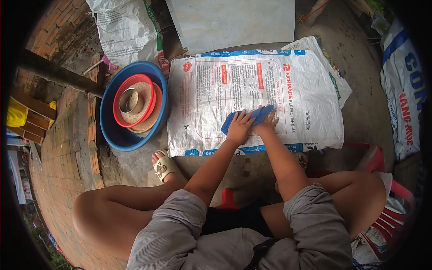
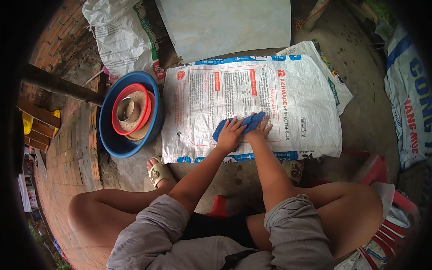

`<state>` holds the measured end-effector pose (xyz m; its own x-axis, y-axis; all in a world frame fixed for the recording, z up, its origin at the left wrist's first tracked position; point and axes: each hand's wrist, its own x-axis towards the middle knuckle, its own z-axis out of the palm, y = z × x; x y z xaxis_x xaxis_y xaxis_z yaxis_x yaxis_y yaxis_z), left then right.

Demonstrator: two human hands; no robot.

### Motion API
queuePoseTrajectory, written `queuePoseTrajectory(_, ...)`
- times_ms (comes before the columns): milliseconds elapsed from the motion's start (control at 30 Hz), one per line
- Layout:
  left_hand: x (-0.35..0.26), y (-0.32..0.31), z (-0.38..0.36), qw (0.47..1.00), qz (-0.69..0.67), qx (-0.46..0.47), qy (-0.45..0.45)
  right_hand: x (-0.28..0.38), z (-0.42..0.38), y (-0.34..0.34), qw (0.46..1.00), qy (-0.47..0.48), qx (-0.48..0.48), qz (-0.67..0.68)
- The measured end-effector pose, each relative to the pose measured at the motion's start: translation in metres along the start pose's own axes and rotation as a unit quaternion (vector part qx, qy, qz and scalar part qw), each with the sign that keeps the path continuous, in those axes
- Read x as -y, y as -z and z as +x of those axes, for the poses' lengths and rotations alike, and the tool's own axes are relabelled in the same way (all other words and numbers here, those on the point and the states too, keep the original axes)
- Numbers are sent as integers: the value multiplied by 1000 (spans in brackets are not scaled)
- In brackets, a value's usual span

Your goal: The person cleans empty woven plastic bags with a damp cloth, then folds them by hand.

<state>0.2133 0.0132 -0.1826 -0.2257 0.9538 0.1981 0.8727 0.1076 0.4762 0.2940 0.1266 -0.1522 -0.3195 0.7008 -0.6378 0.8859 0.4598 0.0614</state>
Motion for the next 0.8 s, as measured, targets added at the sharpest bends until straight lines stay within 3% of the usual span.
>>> queuePoseTrajectory(67, 0, -8, -5, 999, 7, 32, -27, -2, 0, 1, 999, 4, -18, 26)
queuePoseTrajectory(100, 8, -8, -11, 999, 15, 26, 10, -2, -1, 1, 998, 9, -35, 53)
queuePoseTrajectory(133, 18, -6, -18, 998, 24, 20, 46, -3, 16, -18, 999, -9, -37, -38)
queuePoseTrajectory(200, 50, 11, -28, 995, 69, 3, 71, -8, 14, -21, 998, 12, -54, 9)
queuePoseTrajectory(300, 105, 33, -44, 972, 111, -65, 196, -8, 13, -19, 996, 32, -62, 46)
queuePoseTrajectory(400, 140, 53, -57, 911, 150, -157, 352, -7, 10, -17, 997, 27, -53, 41)
queuePoseTrajectory(433, 144, 60, -59, 893, 149, -143, 399, -8, 10, -17, 997, 28, -54, 41)
queuePoseTrajectory(500, 141, 62, -55, 878, 153, -158, 426, -8, 10, -16, 997, 32, -56, 38)
queuePoseTrajectory(633, 97, 31, -26, 922, 112, -189, 318, -7, 10, -17, 997, 29, -60, 44)
queuePoseTrajectory(700, 55, 15, -10, 962, 41, -166, 212, -8, 11, -19, 997, 31, -63, 43)
queuePoseTrajectory(767, 12, 6, -2, 994, 11, -71, 78, -8, 13, -22, 996, 31, -73, 50)
queuePoseTrajectory(800, -5, -7, -2, 999, -9, -29, 33, -1, 14, -16, 994, -24, 6, -108)
